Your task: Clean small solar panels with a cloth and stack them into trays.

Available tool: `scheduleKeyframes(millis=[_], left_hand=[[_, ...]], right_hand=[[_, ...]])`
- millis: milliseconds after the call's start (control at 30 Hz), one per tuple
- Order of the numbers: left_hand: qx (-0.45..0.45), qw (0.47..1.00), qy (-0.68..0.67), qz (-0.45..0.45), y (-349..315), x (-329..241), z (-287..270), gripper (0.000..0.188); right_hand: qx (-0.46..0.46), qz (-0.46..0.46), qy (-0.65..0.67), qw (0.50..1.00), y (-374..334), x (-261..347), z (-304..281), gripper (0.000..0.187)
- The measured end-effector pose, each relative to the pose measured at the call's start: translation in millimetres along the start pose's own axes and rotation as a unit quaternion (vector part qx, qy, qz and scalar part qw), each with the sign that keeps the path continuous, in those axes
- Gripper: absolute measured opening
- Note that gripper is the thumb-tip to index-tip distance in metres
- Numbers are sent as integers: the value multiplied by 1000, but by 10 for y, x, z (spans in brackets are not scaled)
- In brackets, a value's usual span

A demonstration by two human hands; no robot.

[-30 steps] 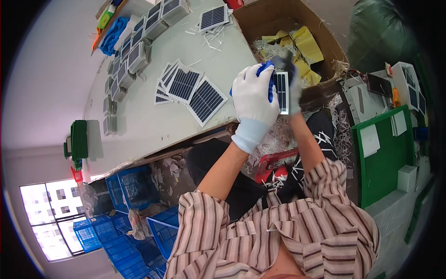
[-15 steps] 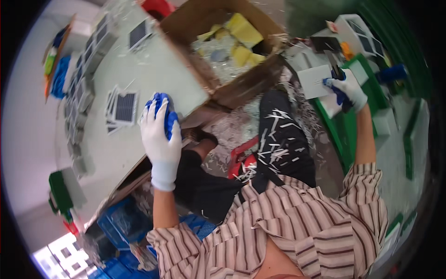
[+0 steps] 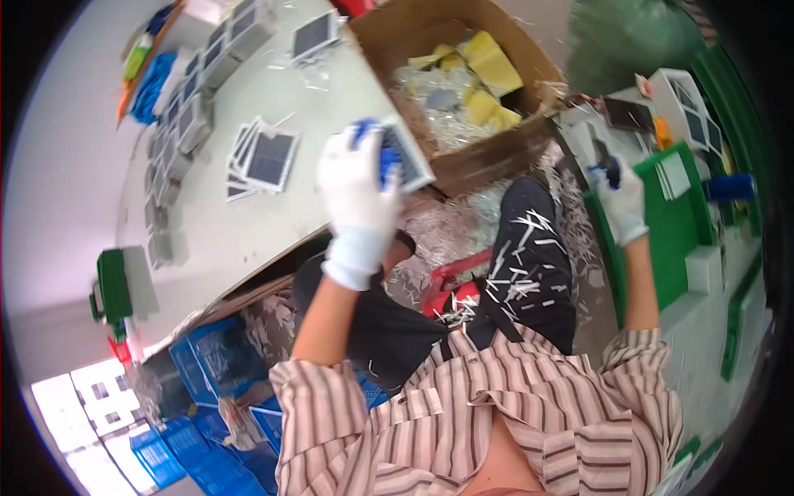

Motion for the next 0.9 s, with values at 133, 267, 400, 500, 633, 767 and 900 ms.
scheduleKeyframes(millis=[133, 267, 400, 500, 633, 767, 900], left_hand=[[-43, 996, -72, -5, 127, -184, 100, 41], [-48, 996, -78, -17, 188, -225, 128, 39], [-65, 994, -76, -33, 186, -214, 123, 38], [-87, 994, -55, -26, 199, -200, 121, 34], [-97, 994, -46, -28, 192, -218, 107, 37], [-68, 997, -31, -25, 168, -227, 79, 40], [-47, 998, -50, -8, 203, -258, 120, 40]], right_hand=[[175, 37, 399, 899, -32, 1369, 1062, 24], [189, -113, 525, 822, 339, 1757, 1536, 13], [218, -148, 540, 800, 256, 1854, 1476, 16], [290, -97, 529, 791, -146, 1860, 1365, 15], [284, -179, 494, 802, -391, 1872, 1491, 27], [9, -115, 458, 881, -103, 1918, 1740, 27], [152, 79, 930, 327, 408, 2124, 2138, 36]])
Point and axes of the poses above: each hand's wrist, its own y-axis towards the middle knuckle, its own z-axis out of the palm, x = y × z, the point moved 3 cm from there along y, towards the middle knuckle, and after that the axes turned 6 degrees about x, right-handed, at the moved point
